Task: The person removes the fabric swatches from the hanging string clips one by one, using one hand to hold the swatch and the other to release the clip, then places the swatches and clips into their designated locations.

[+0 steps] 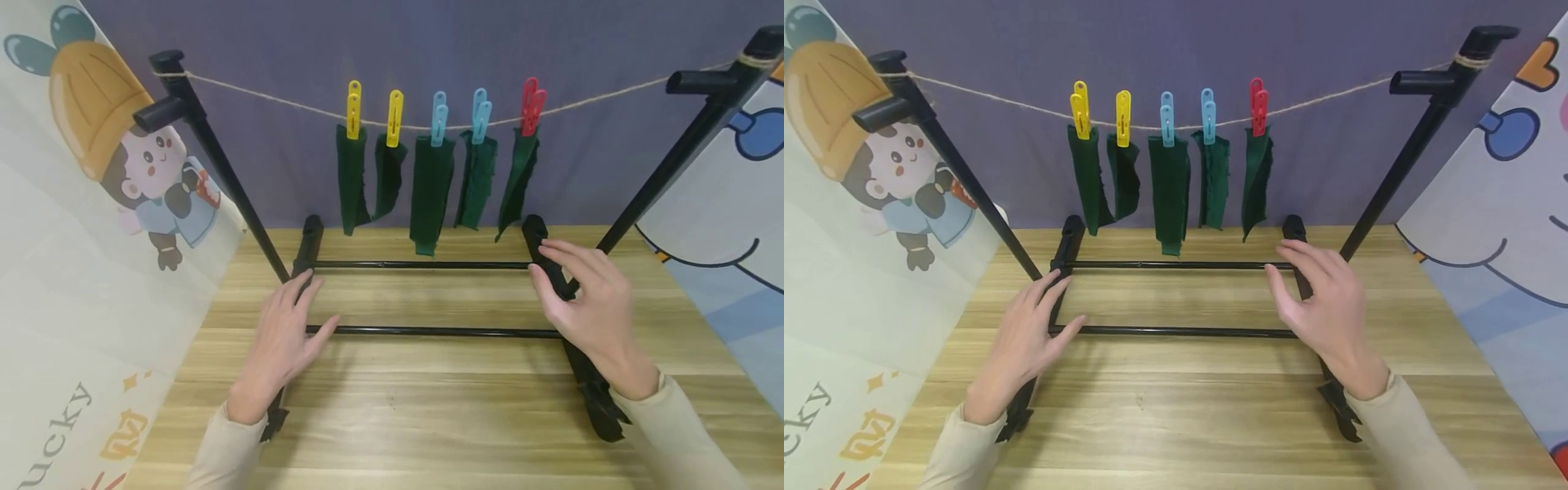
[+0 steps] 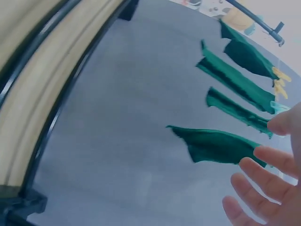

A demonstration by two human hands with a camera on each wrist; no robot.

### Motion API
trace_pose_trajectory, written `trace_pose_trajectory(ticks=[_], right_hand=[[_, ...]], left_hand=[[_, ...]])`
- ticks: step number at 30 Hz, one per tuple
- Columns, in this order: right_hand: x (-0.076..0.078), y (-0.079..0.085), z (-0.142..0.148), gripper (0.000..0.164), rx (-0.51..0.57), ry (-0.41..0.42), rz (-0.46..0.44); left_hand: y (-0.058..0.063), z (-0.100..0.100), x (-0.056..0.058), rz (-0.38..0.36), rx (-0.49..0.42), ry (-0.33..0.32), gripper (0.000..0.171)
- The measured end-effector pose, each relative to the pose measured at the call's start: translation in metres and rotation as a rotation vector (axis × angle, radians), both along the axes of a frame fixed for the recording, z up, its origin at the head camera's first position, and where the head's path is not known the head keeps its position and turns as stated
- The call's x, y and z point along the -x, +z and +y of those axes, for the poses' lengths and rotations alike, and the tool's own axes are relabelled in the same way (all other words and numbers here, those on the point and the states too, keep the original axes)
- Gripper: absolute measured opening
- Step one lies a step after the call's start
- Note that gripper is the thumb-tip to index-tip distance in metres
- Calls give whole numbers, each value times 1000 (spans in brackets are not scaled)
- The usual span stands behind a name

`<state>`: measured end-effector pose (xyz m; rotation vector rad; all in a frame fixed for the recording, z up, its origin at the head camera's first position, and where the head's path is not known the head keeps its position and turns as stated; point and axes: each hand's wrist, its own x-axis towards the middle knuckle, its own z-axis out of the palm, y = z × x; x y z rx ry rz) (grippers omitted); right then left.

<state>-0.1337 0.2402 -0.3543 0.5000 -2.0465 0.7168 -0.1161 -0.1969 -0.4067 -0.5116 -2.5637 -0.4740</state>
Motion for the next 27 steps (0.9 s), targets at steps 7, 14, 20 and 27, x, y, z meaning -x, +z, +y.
trace_pose_trajectory(ticks=[7, 14, 20, 27], right_hand=[[-1, 22, -10, 30, 19, 44, -60], [6, 44, -24, 32, -48, 88, -49], [13, 57, -36, 32, -121, 126, -42], [21, 71, -51, 27, -179, 166, -30]], left_hand=[[8, 8, 7, 130, -82, -50, 57], [15, 15, 14, 176, -128, -70, 50], [17, 21, 17, 173, -155, -65, 50], [22, 27, 23, 169, -201, -64, 48]])
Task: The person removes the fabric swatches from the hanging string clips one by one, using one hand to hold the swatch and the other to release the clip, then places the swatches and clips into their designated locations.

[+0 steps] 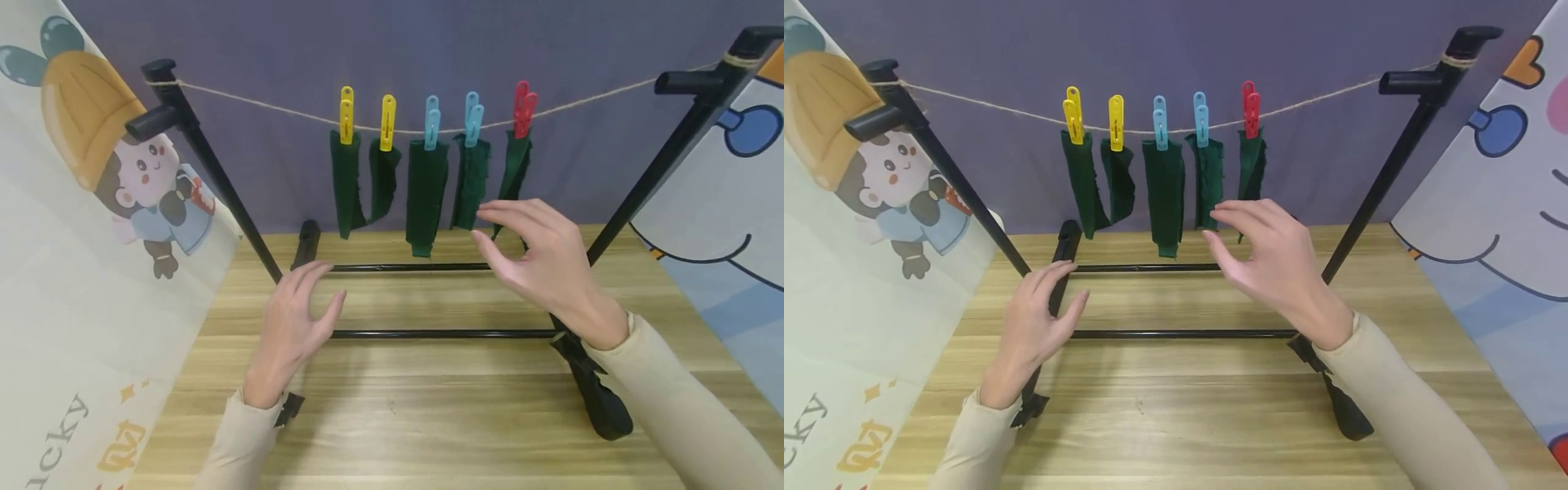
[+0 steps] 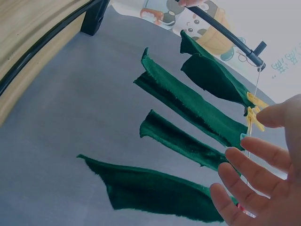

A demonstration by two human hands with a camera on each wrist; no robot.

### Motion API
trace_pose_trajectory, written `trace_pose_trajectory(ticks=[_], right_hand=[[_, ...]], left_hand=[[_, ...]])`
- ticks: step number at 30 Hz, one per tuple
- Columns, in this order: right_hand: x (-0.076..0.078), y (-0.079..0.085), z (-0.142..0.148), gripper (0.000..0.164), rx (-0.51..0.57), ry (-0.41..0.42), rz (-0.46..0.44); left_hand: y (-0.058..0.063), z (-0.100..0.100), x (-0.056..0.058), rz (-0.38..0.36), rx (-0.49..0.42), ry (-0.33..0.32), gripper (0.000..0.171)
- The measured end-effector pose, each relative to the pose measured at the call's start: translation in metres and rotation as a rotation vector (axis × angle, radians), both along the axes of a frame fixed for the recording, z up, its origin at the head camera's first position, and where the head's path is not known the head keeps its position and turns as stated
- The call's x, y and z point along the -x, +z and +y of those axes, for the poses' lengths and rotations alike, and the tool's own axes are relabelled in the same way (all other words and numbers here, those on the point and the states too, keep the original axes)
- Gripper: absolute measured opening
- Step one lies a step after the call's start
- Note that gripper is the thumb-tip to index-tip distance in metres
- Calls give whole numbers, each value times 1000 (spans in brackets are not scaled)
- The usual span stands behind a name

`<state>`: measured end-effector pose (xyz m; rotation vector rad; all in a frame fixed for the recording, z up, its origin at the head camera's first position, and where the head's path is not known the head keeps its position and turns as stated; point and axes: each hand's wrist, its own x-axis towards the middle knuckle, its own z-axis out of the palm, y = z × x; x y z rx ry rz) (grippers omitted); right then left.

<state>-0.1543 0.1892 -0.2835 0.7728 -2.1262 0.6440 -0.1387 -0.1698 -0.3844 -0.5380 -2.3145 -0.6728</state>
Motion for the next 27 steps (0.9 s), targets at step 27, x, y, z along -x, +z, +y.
trace_pose_trajectory(ticks=[27], right_hand=[[16, 40, -30, 30, -23, 116, -21]], left_hand=[[27, 18, 20, 56, -128, -46, 41]])
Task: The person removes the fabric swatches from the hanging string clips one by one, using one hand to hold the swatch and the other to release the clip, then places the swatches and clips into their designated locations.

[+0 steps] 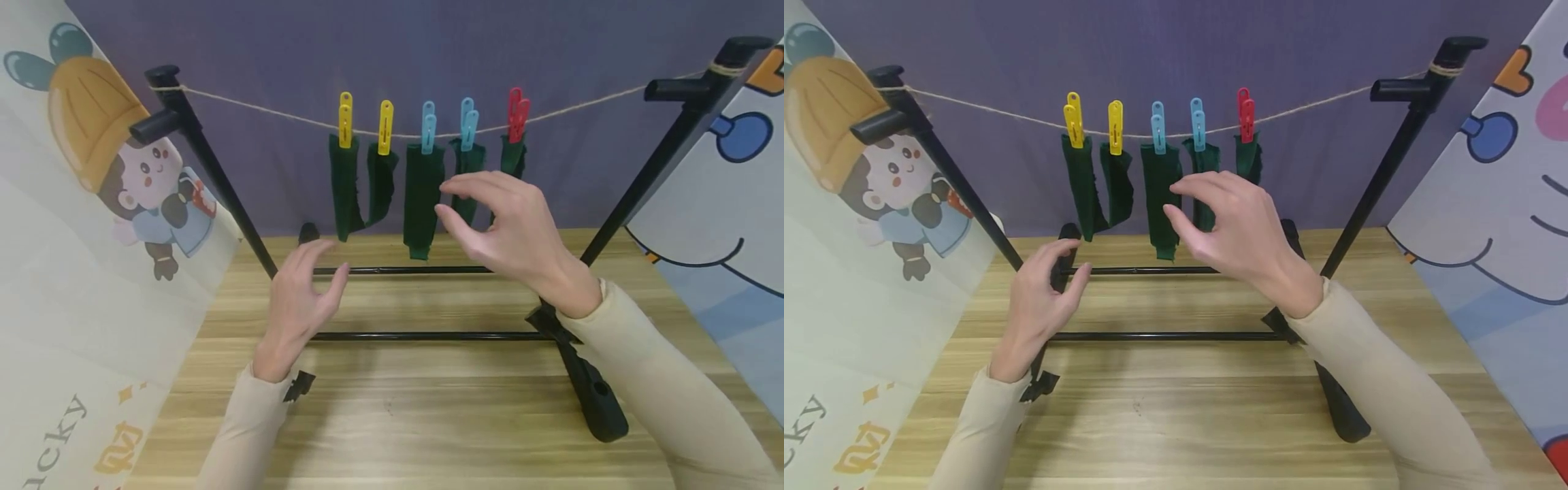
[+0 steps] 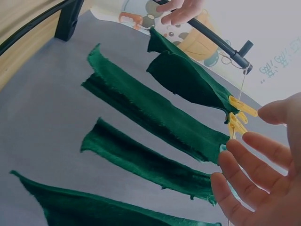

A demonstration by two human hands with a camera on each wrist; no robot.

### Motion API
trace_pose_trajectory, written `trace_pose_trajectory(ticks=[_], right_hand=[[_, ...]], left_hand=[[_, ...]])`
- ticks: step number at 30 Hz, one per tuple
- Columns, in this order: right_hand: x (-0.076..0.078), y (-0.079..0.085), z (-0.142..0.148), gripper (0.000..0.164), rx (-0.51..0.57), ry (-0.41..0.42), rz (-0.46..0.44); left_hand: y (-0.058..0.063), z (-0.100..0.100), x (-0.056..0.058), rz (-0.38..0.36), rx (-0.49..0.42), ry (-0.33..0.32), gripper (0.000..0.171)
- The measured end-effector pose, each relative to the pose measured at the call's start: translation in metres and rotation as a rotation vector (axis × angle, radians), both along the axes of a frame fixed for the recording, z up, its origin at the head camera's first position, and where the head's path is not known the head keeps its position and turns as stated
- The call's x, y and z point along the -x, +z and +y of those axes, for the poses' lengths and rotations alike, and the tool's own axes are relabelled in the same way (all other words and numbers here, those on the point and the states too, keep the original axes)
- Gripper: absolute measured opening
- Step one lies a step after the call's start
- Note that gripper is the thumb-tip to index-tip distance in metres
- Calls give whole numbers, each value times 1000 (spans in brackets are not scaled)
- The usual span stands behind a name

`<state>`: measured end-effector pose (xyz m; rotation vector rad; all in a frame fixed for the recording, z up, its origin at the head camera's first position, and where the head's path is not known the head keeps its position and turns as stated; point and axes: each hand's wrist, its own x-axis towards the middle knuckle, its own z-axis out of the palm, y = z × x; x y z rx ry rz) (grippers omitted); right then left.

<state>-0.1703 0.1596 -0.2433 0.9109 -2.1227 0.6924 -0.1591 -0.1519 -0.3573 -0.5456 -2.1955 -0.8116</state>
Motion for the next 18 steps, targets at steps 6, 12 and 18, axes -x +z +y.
trace_pose_trajectory(ticks=[6, 12, 18], right_hand=[[4, 8, -5, 28, 40, 25, -34], [9, 17, -11, 26, 67, 60, -29], [13, 29, -20, 26, 106, 83, -15]], left_hand=[[4, 2, 6, -3, -31, -6, 39], [7, 2, 13, 9, -78, -2, 37], [11, 3, 19, 19, -137, -29, 35]])
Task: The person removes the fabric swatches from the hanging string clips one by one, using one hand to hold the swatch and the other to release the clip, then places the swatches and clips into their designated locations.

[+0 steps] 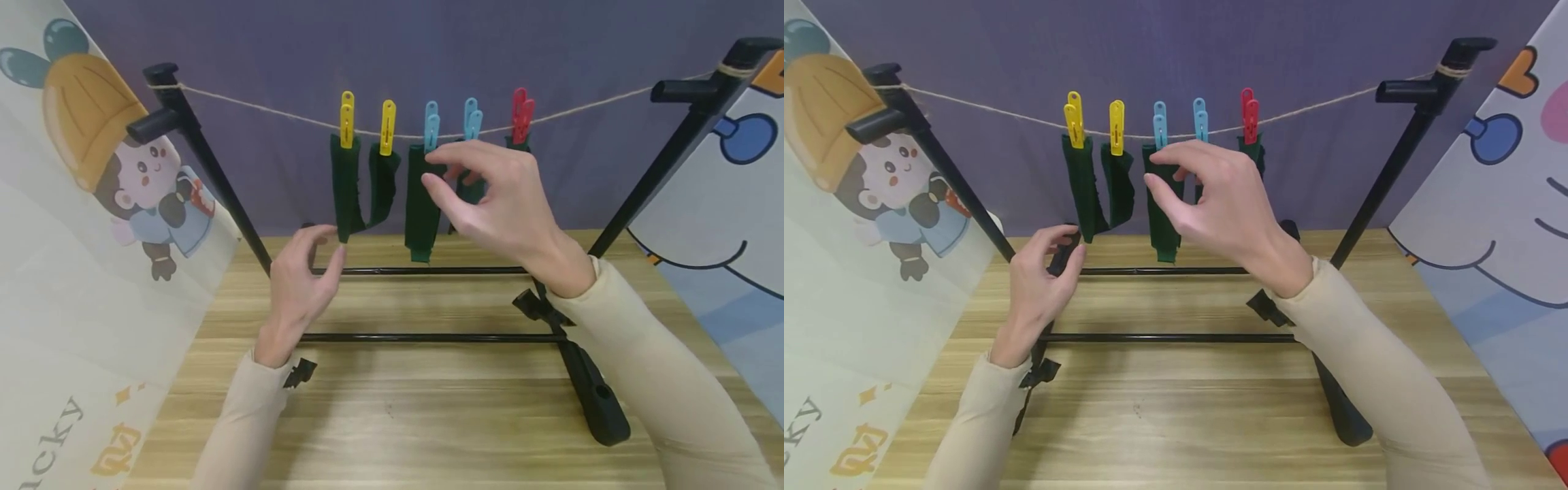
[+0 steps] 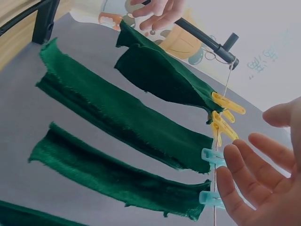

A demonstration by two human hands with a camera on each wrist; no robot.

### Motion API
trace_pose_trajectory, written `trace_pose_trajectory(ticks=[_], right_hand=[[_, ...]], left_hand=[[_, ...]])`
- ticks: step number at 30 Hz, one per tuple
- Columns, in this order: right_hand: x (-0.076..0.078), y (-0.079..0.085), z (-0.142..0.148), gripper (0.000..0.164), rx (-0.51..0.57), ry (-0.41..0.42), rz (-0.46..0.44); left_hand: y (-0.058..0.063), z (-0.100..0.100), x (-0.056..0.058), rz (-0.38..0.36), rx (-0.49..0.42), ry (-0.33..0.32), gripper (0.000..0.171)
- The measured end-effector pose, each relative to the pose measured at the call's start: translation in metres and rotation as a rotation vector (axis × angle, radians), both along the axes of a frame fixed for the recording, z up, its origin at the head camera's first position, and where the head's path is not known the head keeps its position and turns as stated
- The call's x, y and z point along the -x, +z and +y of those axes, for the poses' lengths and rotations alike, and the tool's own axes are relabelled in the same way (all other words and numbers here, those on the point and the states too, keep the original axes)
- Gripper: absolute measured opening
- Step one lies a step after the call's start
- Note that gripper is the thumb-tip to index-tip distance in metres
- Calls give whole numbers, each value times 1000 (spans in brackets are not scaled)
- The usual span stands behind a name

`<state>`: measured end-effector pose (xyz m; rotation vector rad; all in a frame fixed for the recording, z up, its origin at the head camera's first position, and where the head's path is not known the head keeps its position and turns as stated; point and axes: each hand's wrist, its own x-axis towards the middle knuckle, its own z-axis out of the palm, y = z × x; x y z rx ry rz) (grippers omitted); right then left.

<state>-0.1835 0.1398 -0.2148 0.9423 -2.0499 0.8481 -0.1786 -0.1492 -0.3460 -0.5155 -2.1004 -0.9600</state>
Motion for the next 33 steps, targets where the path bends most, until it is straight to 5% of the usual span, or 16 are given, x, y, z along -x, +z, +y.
trace_pose_trajectory(ticks=[13, 26, 33], right_hand=[[0, 19, -9, 29, 3, -14, -7], [0, 36, -28, 36, 11, 7, -187], [2, 43, -37, 39, -23, -13, -193]], left_hand=[[13, -1, 11, -37, -51, 21, 33], [20, -3, 20, -168, -134, -43, 30], [27, 0, 25, -188, -142, -50, 32]])
